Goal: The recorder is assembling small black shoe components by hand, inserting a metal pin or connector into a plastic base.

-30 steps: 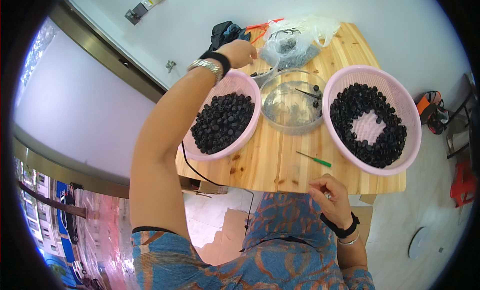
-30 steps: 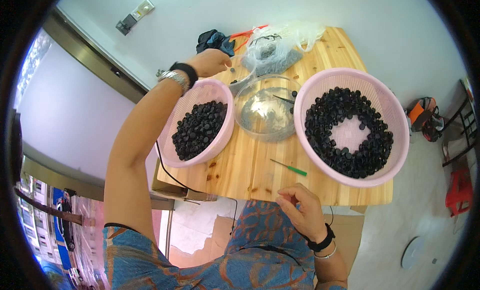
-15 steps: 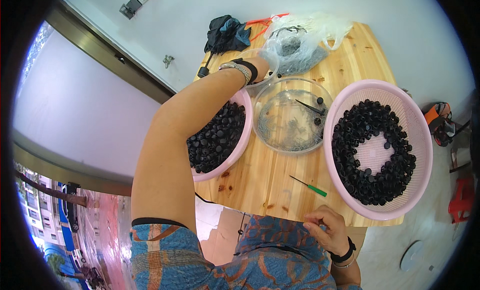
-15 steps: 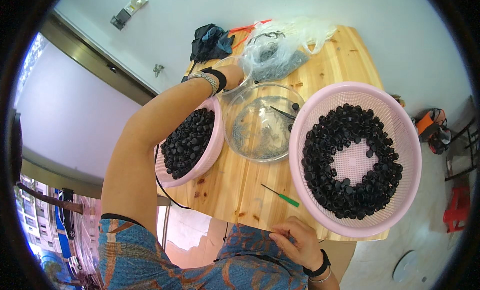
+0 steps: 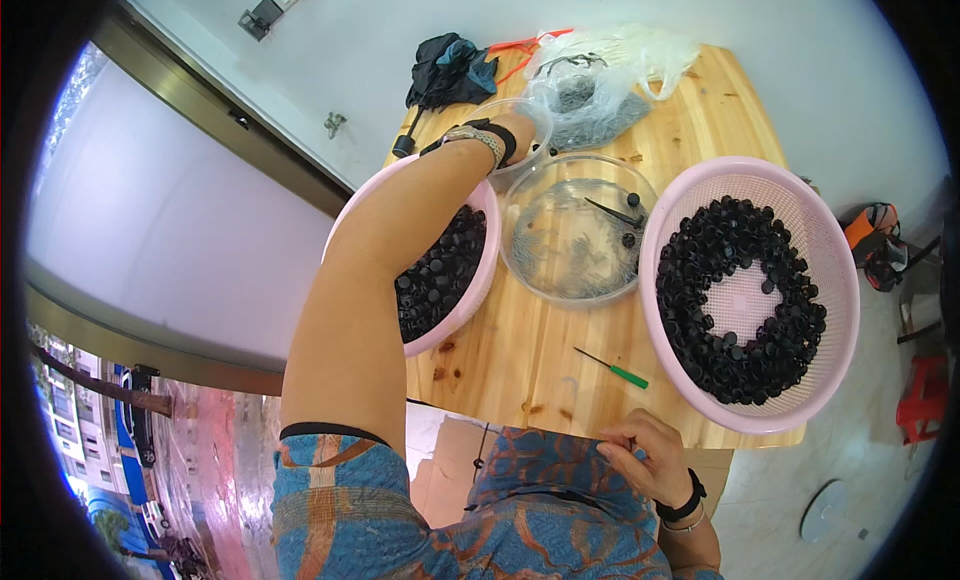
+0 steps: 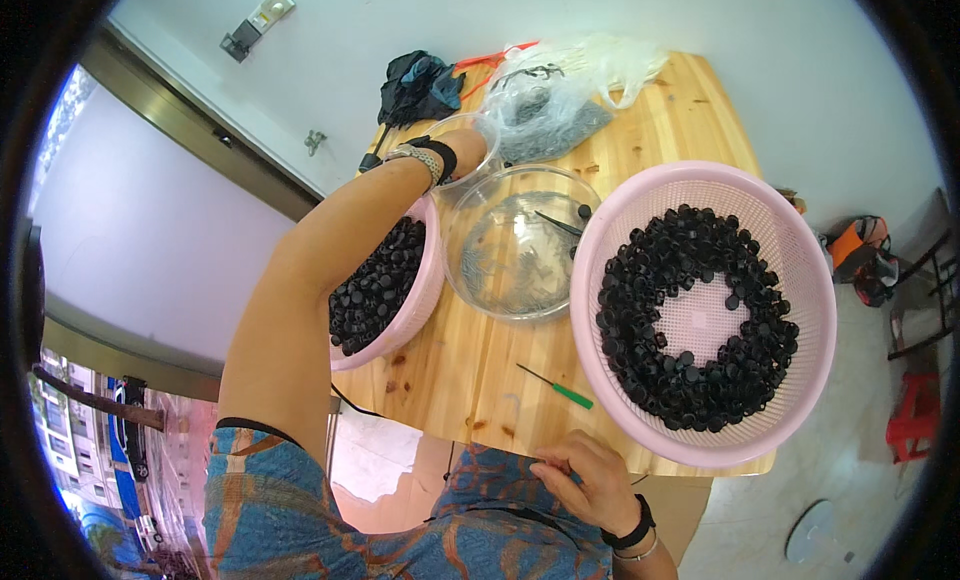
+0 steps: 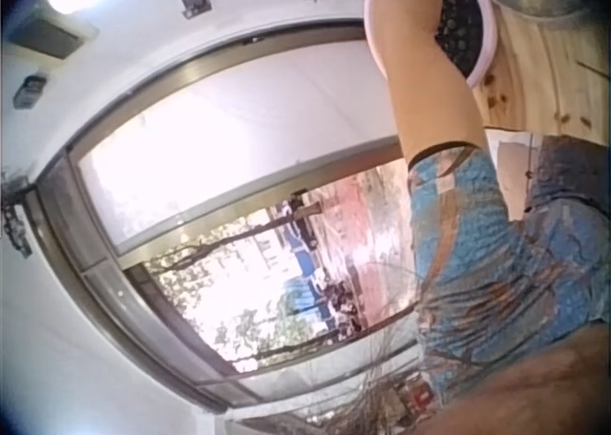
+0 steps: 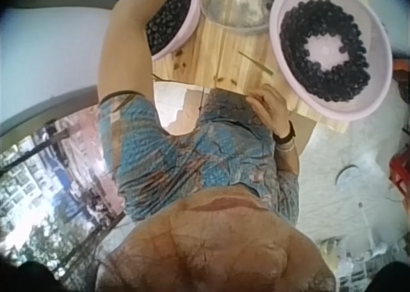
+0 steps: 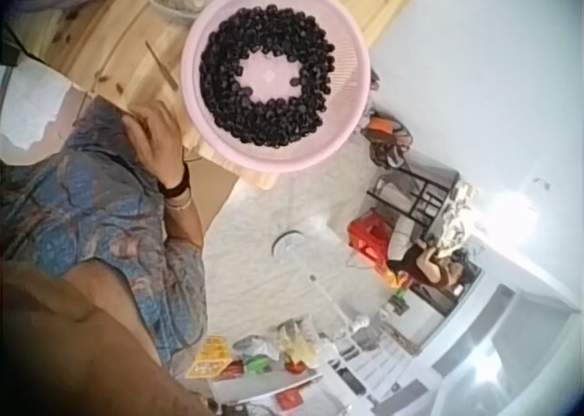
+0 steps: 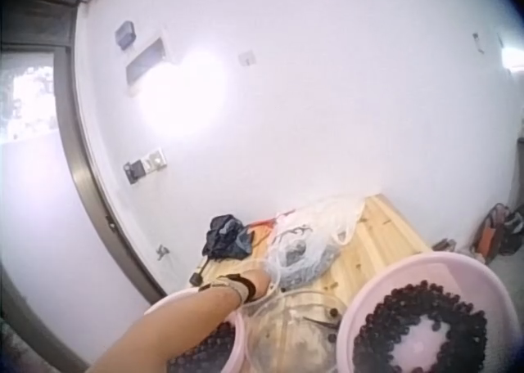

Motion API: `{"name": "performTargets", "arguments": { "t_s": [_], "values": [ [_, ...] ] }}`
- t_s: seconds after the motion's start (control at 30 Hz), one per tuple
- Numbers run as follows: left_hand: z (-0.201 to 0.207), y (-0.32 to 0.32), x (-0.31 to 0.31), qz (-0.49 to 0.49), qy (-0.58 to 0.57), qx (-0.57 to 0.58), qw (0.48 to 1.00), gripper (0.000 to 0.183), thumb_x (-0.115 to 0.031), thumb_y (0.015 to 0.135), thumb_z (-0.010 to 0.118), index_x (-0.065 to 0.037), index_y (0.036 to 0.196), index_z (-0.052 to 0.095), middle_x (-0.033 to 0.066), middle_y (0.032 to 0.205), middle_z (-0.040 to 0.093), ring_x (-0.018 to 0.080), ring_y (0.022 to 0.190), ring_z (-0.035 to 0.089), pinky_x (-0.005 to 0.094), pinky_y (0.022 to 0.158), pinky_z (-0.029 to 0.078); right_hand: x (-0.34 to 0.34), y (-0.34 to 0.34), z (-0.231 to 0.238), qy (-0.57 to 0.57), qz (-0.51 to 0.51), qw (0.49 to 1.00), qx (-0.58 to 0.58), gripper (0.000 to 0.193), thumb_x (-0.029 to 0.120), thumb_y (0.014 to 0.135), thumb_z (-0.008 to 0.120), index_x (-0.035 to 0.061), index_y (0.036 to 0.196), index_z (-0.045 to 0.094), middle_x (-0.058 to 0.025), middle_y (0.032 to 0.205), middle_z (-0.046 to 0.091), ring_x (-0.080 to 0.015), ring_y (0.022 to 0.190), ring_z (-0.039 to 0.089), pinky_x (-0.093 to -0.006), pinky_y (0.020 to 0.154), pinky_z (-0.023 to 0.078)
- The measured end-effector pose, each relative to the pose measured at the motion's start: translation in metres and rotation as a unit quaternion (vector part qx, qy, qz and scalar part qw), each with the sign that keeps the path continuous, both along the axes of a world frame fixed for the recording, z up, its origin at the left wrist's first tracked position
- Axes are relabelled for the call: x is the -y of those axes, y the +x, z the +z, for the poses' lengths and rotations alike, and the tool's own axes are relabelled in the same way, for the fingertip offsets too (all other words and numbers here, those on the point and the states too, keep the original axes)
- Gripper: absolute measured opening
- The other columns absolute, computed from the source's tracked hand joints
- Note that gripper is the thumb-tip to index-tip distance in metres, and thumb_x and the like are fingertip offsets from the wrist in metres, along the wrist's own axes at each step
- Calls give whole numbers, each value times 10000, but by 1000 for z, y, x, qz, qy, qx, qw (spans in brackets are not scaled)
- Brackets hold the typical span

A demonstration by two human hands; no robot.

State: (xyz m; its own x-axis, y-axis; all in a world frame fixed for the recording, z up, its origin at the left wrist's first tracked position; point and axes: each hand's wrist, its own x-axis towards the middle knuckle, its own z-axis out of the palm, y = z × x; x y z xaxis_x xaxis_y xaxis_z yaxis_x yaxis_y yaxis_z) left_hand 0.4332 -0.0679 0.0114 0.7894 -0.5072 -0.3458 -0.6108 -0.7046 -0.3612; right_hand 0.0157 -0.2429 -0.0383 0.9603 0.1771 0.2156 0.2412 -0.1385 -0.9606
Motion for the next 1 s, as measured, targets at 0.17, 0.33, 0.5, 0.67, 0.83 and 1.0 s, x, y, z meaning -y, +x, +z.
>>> {"name": "performTargets", "arguments": {
  "t_s": [0.17,0.33,0.5,0.67,0.83,1.0],
  "values": [
    [17,-11,2,52,-36,-7,998,185,-18,646,597,-3,809,682,158,789,664,221,710,655,331,624,515,-3,-1,1,-13,-9,1000,8,148,66,745,685,18,861,607,-59,647,508,-133,527,474,-248,478,367],
    [58,-25,-21,102,-352,-151,918,193,-8,715,558,23,871,668,129,810,656,149,758,639,247,660,517,-5,-4,3,-24,-1,1000,2,135,81,758,675,12,849,601,-60,660,513,-140,539,482,-247,492,377],
    [97,-94,-38,138,-586,-316,733,213,-17,847,530,37,1044,590,100,904,626,124,824,617,209,774,508,-11,-7,6,13,-8,999,-44,135,92,771,658,7,853,592,-73,674,516,-153,557,495,-254,512,398],
    [110,-176,-60,132,-658,-411,617,290,-57,893,510,15,1174,493,89,1011,586,111,880,604,207,796,519,-18,8,51,-107,8,992,63,151,100,782,644,6,885,586,-69,690,511,-160,563,499,-260,526,412],
    [104,-236,-82,120,-709,-401,567,232,-22,834,580,-10,1062,538,70,1033,580,117,930,570,223,799,484,-37,18,82,-142,-16,979,142,164,92,790,636,-5,910,581,-70,701,516,-155,575,513,-255,534,416],
    [92,-287,-96,74,-741,-373,553,184,12,818,573,-4,999,549,76,1000,597,130,914,573,238,839,465,-59,15,102,-99,-71,982,147,156,76,805,616,-23,919,576,-68,745,551,-126,626,534,-232,562,422]
  ]
}}
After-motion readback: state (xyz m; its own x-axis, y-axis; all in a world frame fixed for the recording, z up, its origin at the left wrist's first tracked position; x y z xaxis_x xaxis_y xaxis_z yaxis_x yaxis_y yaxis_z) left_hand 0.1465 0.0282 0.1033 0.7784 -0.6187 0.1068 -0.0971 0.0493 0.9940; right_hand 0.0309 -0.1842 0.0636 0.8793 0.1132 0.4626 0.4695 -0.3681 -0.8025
